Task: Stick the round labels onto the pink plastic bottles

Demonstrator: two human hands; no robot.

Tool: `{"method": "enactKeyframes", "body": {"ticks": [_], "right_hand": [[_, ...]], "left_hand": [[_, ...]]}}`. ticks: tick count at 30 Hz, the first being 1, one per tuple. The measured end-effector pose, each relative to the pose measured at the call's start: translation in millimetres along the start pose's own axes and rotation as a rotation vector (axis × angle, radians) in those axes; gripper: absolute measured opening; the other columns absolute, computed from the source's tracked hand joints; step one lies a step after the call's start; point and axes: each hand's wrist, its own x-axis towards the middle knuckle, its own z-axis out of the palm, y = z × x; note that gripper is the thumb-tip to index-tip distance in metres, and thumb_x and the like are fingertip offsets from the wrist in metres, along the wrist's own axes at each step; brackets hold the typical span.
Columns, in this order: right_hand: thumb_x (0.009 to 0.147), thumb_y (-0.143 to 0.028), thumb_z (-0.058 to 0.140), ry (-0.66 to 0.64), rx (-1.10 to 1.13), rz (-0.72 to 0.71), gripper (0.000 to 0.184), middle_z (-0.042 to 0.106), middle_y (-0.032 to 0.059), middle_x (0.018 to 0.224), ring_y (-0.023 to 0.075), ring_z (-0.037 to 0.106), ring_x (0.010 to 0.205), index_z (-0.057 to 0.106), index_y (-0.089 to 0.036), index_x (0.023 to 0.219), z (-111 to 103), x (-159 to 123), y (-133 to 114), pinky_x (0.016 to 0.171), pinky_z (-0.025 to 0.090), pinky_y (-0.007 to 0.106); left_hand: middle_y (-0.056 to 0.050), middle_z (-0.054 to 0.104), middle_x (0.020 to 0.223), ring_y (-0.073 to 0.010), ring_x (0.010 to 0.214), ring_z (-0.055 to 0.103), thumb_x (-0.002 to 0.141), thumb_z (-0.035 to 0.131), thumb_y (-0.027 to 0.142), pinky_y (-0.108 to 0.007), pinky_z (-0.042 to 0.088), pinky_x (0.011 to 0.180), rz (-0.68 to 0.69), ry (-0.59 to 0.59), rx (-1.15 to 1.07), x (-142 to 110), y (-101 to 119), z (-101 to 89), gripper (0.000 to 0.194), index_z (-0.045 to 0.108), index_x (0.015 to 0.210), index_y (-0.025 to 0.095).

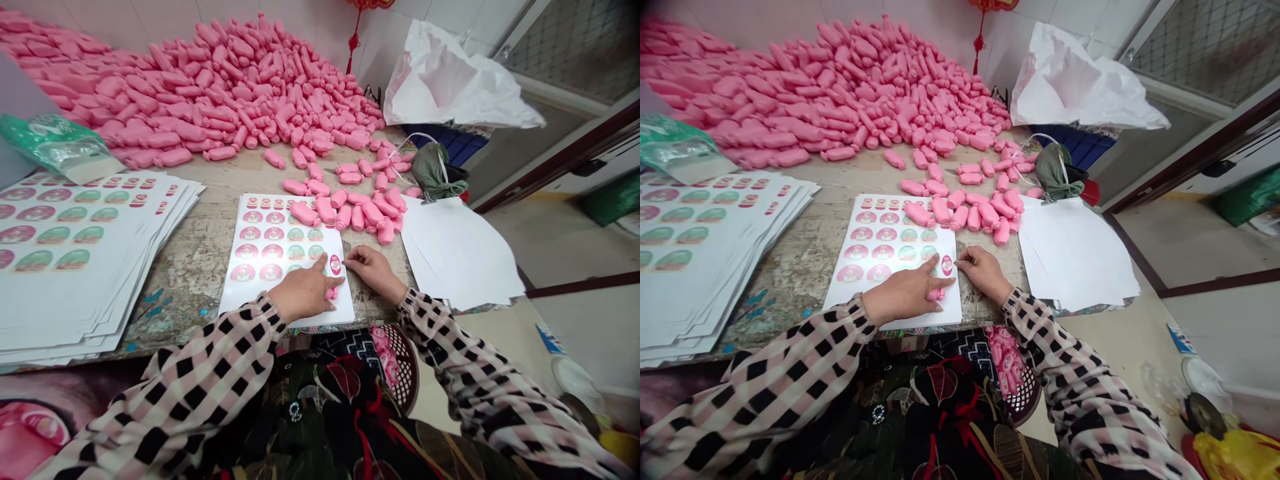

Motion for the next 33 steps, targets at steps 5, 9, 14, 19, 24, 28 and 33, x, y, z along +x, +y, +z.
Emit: {"method": "enactKeyframes", "body": {"ticks": [5, 9, 14, 19, 24, 28, 33], "right_hand": [[0.076, -0.029, 0.059, 0.095, -0.035, 0.080, 0.010, 0.062, -0.0005, 0.076, 0.0137, 0.054, 0.070, 0.061, -0.019, 0.075, 7.6, 0.7, -5.7, 0.066, 0.039, 0.027], [0.076, -0.030, 0.059, 0.131, -0.103, 0.064, 0.011, 0.062, -0.0002, 0.076, 0.0139, 0.054, 0.070, 0.061, -0.020, 0.074, 10.5, 7.3, -9.3, 0.065, 0.038, 0.027], [0.075, -0.029, 0.059, 0.130, -0.106, 0.072, 0.010, 0.062, -0.0004, 0.076, 0.0142, 0.054, 0.071, 0.061, -0.019, 0.073, 14.4, 15.4, -9.3, 0.066, 0.037, 0.027], [0.076, -0.031, 0.059, 0.069, -0.084, 0.058, 0.012, 0.063, -0.0001, 0.077, 0.0135, 0.054, 0.071, 0.062, -0.019, 0.076, 7.3, 16.1, -6.6, 0.066, 0.038, 0.027], [0.076, -0.031, 0.059, -0.095, -0.084, 0.013, 0.012, 0.064, -0.0008, 0.073, 0.0128, 0.054, 0.067, 0.063, -0.019, 0.074, -6.4, 15.6, -2.2, 0.062, 0.037, 0.025], [0.075, -0.031, 0.061, -0.174, -0.085, -0.022, 0.013, 0.064, -0.0010, 0.073, 0.0125, 0.054, 0.066, 0.064, -0.018, 0.074, -11.3, 18.0, 1.5, 0.060, 0.037, 0.024], [0.074, -0.034, 0.062, -0.210, -0.086, -0.040, 0.016, 0.062, -0.0014, 0.071, 0.0121, 0.053, 0.064, 0.064, -0.018, 0.075, -12.5, 20.7, 3.4, 0.058, 0.037, 0.024]], "left_hand": [[-0.004, 0.008, 0.153, -0.0279, 0.104, 0.057, 0.074, 0.057, 0.052, -0.036, 0.045, 0.083, -0.009, -0.010, 0.007, 1.2, -0.6, -0.9, 0.065, 0.036, 0.135, 0.041], [-0.003, 0.008, 0.153, -0.0280, 0.104, 0.057, 0.074, 0.056, 0.053, -0.036, 0.045, 0.083, -0.009, -0.003, 0.021, 0.8, 0.0, -0.5, 0.065, 0.035, 0.135, 0.042], [-0.006, 0.010, 0.152, -0.0297, 0.104, 0.056, 0.075, 0.055, 0.052, -0.038, 0.045, 0.083, -0.007, 0.000, 0.038, -0.1, 1.4, -1.2, 0.064, 0.037, 0.135, 0.040], [-0.003, 0.008, 0.152, -0.0294, 0.106, 0.055, 0.074, 0.056, 0.053, -0.037, 0.045, 0.082, -0.006, 0.006, 0.027, 0.4, -0.6, 1.3, 0.066, 0.035, 0.135, 0.042], [-0.002, 0.006, 0.153, -0.0299, 0.105, 0.056, 0.074, 0.056, 0.054, -0.038, 0.045, 0.082, 0.001, 0.008, 0.018, 0.3, -1.5, 1.7, 0.065, 0.035, 0.134, 0.043], [-0.002, 0.004, 0.153, -0.0300, 0.104, 0.057, 0.074, 0.055, 0.053, -0.038, 0.045, 0.081, -0.012, -0.005, 0.013, 0.1, -0.4, -0.2, 0.064, 0.036, 0.134, 0.042], [-0.002, 0.003, 0.153, -0.0306, 0.105, 0.056, 0.074, 0.056, 0.054, -0.039, 0.044, 0.082, -0.012, -0.014, 0.012, 1.3, -1.2, 0.4, 0.065, 0.035, 0.134, 0.043]]}}
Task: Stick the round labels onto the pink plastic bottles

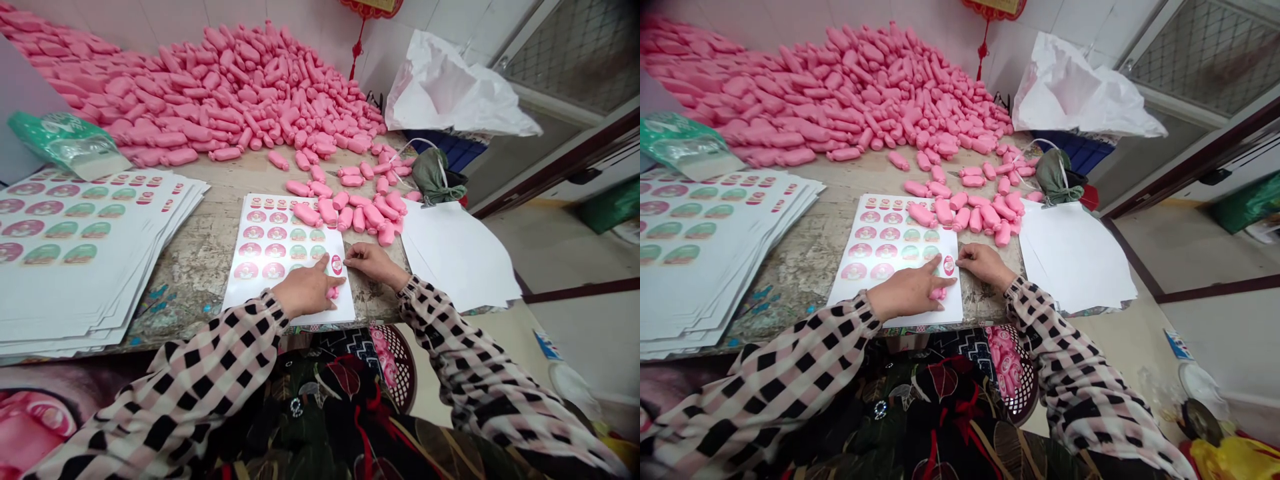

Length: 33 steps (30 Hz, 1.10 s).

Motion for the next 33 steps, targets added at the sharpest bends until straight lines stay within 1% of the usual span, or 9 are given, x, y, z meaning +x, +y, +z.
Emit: {"method": "enactKeyframes", "body": {"ticks": [3, 8, 12, 16, 20, 24, 27, 29, 33], "right_hand": [[0.075, -0.033, 0.061, -0.004, 0.026, -0.003, 0.015, 0.062, -0.0013, 0.071, 0.0121, 0.052, 0.064, 0.063, -0.018, 0.074, 1.8, -2.0, -1.3, 0.059, 0.038, 0.024], [0.077, -0.035, 0.058, 0.037, 0.116, 0.047, 0.018, 0.063, -0.0008, 0.070, 0.0119, 0.053, 0.063, 0.061, -0.017, 0.075, 7.1, -9.0, -6.1, 0.060, 0.039, 0.024], [0.077, -0.041, 0.056, 0.065, 0.033, 0.103, 0.024, 0.061, -0.0013, 0.066, 0.0112, 0.050, 0.058, 0.061, -0.018, 0.071, 7.2, -10.8, -14.1, 0.054, 0.035, 0.024], [0.072, -0.040, 0.062, 0.086, -0.038, 0.197, 0.022, 0.062, -0.0017, 0.062, 0.0103, 0.048, 0.053, 0.061, -0.019, 0.066, 4.3, -9.8, -26.1, 0.049, 0.030, 0.024], [0.069, -0.038, 0.064, 0.143, -0.119, 0.269, 0.020, 0.062, -0.0012, 0.061, 0.0110, 0.049, 0.053, 0.062, -0.020, 0.063, 2.4, -11.2, -40.0, 0.049, 0.028, 0.025], [0.068, -0.039, 0.065, 0.177, -0.186, 0.322, 0.019, 0.063, -0.0013, 0.061, 0.0122, 0.051, 0.056, 0.063, -0.021, 0.063, 1.9, -13.3, -53.9, 0.051, 0.028, 0.026], [0.068, -0.040, 0.065, 0.190, -0.227, 0.328, 0.019, 0.063, -0.0014, 0.062, 0.0129, 0.051, 0.058, 0.063, -0.021, 0.063, -1.4, -13.8, -62.4, 0.051, 0.028, 0.026], [0.068, -0.041, 0.065, 0.216, -0.239, 0.302, 0.020, 0.063, -0.0011, 0.065, 0.0130, 0.051, 0.059, 0.063, -0.021, 0.063, -6.3, -14.2, -65.9, 0.052, 0.028, 0.027], [0.070, -0.042, 0.064, 0.292, -0.172, 0.236, 0.023, 0.063, -0.0007, 0.066, 0.0124, 0.051, 0.059, 0.062, -0.020, 0.063, -18.0, -17.6, -64.4, 0.052, 0.028, 0.027]], "left_hand": [[-0.003, 0.006, 0.153, -0.0316, 0.103, 0.057, 0.073, 0.057, 0.054, -0.040, 0.045, 0.081, 0.009, 0.017, -0.010, 0.9, -1.1, 1.5, 0.065, 0.037, 0.134, 0.043], [-0.003, 0.005, 0.153, -0.0323, 0.104, 0.057, 0.072, 0.057, 0.053, -0.041, 0.045, 0.081, 0.014, 0.018, -0.014, 1.9, -1.5, 2.3, 0.065, 0.037, 0.134, 0.043], [-0.002, 0.006, 0.153, -0.0317, 0.106, 0.056, 0.072, 0.058, 0.052, -0.041, 0.045, 0.083, 0.012, 0.006, -0.010, 1.7, 0.1, -0.7, 0.066, 0.037, 0.134, 0.042], [-0.003, 0.006, 0.153, -0.0320, 0.106, 0.055, 0.072, 0.058, 0.051, -0.040, 0.045, 0.083, 0.004, -0.010, -0.013, 0.9, 3.4, -6.2, 0.065, 0.038, 0.133, 0.043], [-0.003, 0.004, 0.153, -0.0331, 0.106, 0.055, 0.071, 0.058, 0.052, -0.042, 0.044, 0.084, -0.009, -0.023, -0.016, 0.3, 6.5, -10.0, 0.064, 0.039, 0.132, 0.043], [-0.005, 0.006, 0.153, -0.0338, 0.105, 0.055, 0.070, 0.058, 0.052, -0.043, 0.044, 0.083, 0.006, -0.009, -0.029, 2.2, 5.5, -7.6, 0.065, 0.040, 0.132, 0.042], [-0.005, 0.006, 0.152, -0.0350, 0.105, 0.054, 0.069, 0.059, 0.051, -0.045, 0.043, 0.083, 0.021, 0.013, -0.051, 5.0, 3.5, -3.3, 0.066, 0.041, 0.132, 0.042], [-0.005, 0.006, 0.152, -0.0358, 0.105, 0.053, 0.069, 0.060, 0.050, -0.046, 0.043, 0.083, 0.016, 0.023, -0.071, 6.3, 2.8, -1.1, 0.066, 0.041, 0.132, 0.042], [-0.005, 0.010, 0.152, -0.0362, 0.103, 0.054, 0.068, 0.061, 0.048, -0.048, 0.041, 0.083, 0.020, 0.053, -0.126, 5.3, 1.2, 0.6, 0.064, 0.045, 0.130, 0.041]]}}
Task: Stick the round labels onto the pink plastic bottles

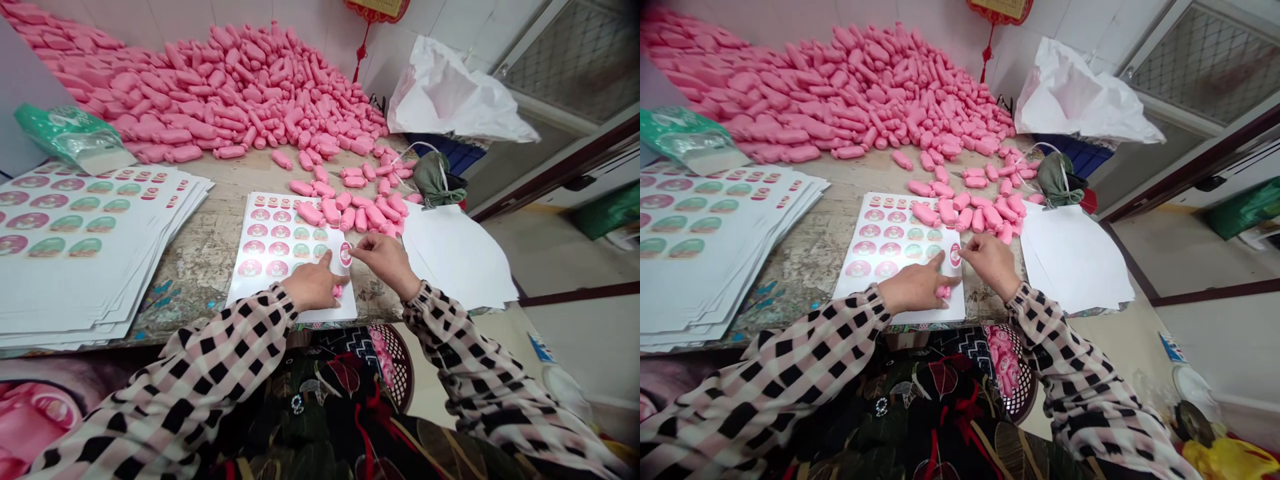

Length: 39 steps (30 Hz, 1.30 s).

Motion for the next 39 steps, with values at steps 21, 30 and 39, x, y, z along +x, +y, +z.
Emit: {"method": "enactKeyframes", "body": {"ticks": [21, 30, 39], "right_hand": [[0.070, -0.040, 0.068, 0.094, 0.746, -0.008, 0.024, 0.054, -0.0026, 0.063, 0.0098, 0.043, 0.058, 0.059, -0.018, 0.066, 12.6, -56.7, -32.5, 0.056, 0.035, 0.025], [0.071, -0.039, 0.068, 0.074, 0.654, -0.044, 0.022, 0.057, -0.0020, 0.064, 0.0102, 0.044, 0.058, 0.061, -0.018, 0.067, 13.0, -57.0, -35.7, 0.056, 0.036, 0.025], [0.072, -0.044, 0.065, 0.050, 0.645, -0.027, 0.025, 0.062, 0.0006, 0.067, 0.0128, 0.051, 0.061, 0.062, -0.019, 0.070, 20.3, -55.6, -29.0, 0.060, 0.039, 0.027]], "left_hand": [[-0.002, 0.053, 0.069, -0.0099, 0.053, 0.050, 0.078, 0.044, 0.063, -0.023, 0.043, 0.046, -0.120, 0.331, -2.071, -12.9, 11.6, -1.7, 0.055, 0.061, 0.094, 0.014], [-0.003, 0.053, 0.067, -0.0103, 0.053, 0.052, 0.077, 0.042, 0.066, -0.024, 0.045, 0.048, -0.081, 0.341, -2.011, -10.8, 11.7, 3.9, 0.058, 0.063, 0.093, 0.015], [-0.003, 0.054, 0.068, -0.0108, 0.054, 0.053, 0.077, 0.041, 0.066, -0.023, 0.045, 0.047, -0.052, 0.344, -2.017, -7.9, 9.8, 5.4, 0.060, 0.062, 0.096, 0.014]]}}
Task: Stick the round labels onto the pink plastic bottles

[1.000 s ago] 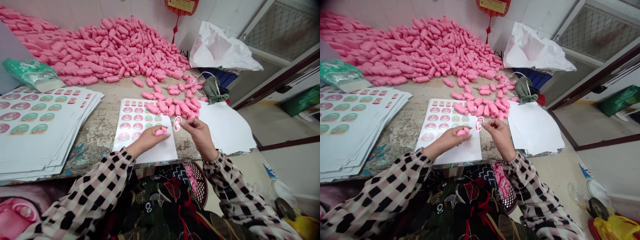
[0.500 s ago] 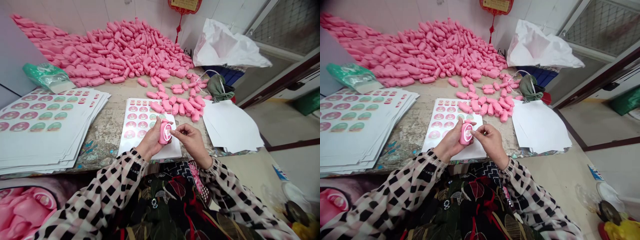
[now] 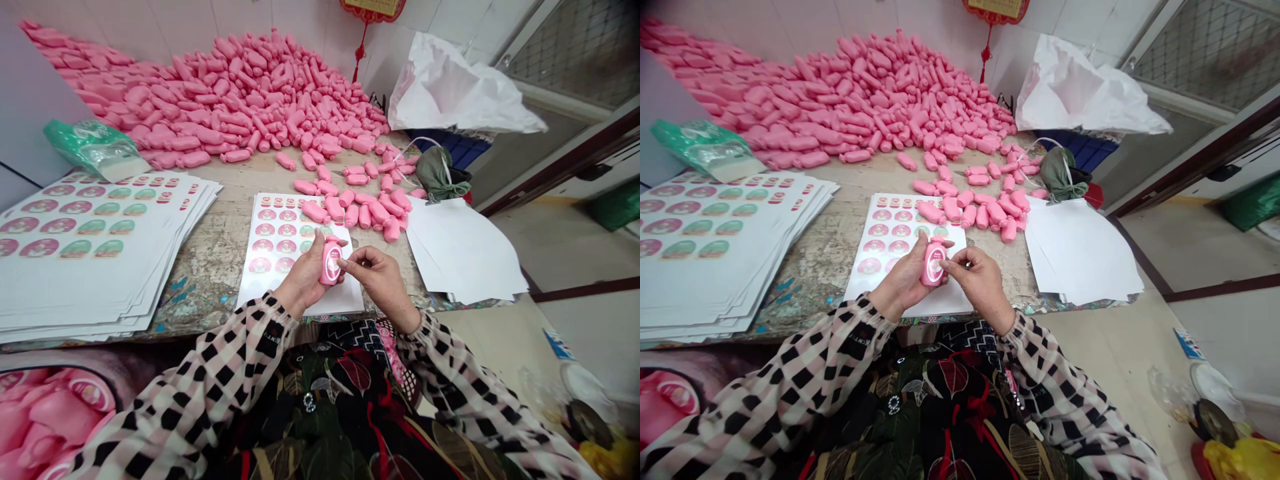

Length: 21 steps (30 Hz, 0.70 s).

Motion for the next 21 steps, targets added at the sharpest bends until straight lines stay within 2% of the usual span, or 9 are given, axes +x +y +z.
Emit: {"method": "enactKeyframes", "body": {"ticks": [15, 21], "right_hand": [[0.073, -0.040, 0.064, 0.023, -0.055, -0.031, 0.021, 0.060, -0.0003, 0.067, 0.0124, 0.049, 0.061, 0.062, -0.020, 0.068, -0.2, -1.6, 0.0, 0.059, 0.037, 0.026], [0.073, -0.041, 0.065, 0.026, -0.064, -0.029, 0.022, 0.061, 0.0000, 0.068, 0.0129, 0.050, 0.061, 0.062, -0.020, 0.068, -0.4, -3.9, 4.0, 0.059, 0.038, 0.026]], "left_hand": [[-0.001, 0.053, 0.066, -0.0091, 0.051, 0.052, 0.077, 0.041, 0.066, -0.022, 0.045, 0.047, -0.019, -0.055, -0.016, 1.1, -4.5, -3.1, 0.057, 0.060, 0.096, 0.015], [-0.001, 0.052, 0.064, -0.0107, 0.051, 0.051, 0.076, 0.040, 0.068, -0.024, 0.044, 0.046, -0.066, -0.059, 0.068, -2.5, -2.2, -1.8, 0.062, 0.058, 0.105, 0.017]]}}
